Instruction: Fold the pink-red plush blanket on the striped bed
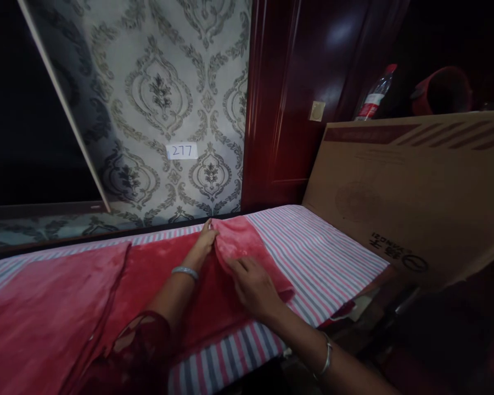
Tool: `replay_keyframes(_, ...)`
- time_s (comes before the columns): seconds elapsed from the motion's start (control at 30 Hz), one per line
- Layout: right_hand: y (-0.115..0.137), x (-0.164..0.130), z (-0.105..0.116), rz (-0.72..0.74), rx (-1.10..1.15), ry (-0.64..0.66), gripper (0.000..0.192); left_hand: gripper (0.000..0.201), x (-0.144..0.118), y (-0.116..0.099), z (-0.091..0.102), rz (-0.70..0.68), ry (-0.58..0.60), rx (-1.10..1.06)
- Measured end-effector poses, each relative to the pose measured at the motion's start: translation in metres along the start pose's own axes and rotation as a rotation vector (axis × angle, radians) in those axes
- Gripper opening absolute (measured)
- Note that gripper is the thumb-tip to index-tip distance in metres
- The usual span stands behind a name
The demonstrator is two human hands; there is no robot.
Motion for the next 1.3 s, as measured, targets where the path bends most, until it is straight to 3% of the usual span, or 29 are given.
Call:
replay_keyframes(0.07, 0.010, 0.002, 0.013, 0.006, 0.015, -0.065, 0.052, 0.039, 0.004, -0.012, 0.007, -0.025, -0.038, 0.030)
replay_keyframes(0.13, 0.024, 0.002, 0.010, 0.024, 0.019, -0.080, 0.053, 0.040, 0.002, -0.018, 0.019, -0.038, -0.080, 0.055)
replay_keyframes(0.3, 0.055, -0.006, -0.048, 0.071, 0.007, 0.037, 0.048, 0.038, -0.029, -0.008, 0.060, -0.014, -0.179, 0.139)
replay_keyframes(0.4, 0.063, -0.010, -0.071, 0.094, 0.015, 0.071, 0.046, 0.063, -0.040, 0.002, 0.074, 0.033, -0.211, 0.166)
replay_keyframes(0.5, 0.062, -0.008, -0.067, 0.079, 0.013, 0.066, 0.045, 0.085, -0.035, -0.002, 0.071, 0.023, -0.200, 0.177)
replay_keyframes(0.7, 0.071, -0.003, -0.040, 0.088, 0.027, -0.018, 0.046, 0.077, -0.025, -0.031, 0.066, -0.112, -0.231, 0.232)
replay_keyframes(1.0, 0.095, -0.019, -0.078, 0.166, 0.055, 0.091, 0.044, 0.084, -0.053, -0.001, 0.105, -0.017, -0.302, 0.214)
replay_keyframes(1.3, 0.093, -0.025, -0.080, 0.208, 0.046, 0.075, 0.049, 0.072, -0.038, -0.018, 0.105, -0.023, -0.273, 0.199)
Point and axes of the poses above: each hand's wrist, its own x-axis towards the middle knuckle, its own z-axis out of the back of the hand, y = z × x, the point moved 10 cm from there along x, towards the middle knuckle, and after that the axes turned 13 degrees about y, right-handed, at the moved point
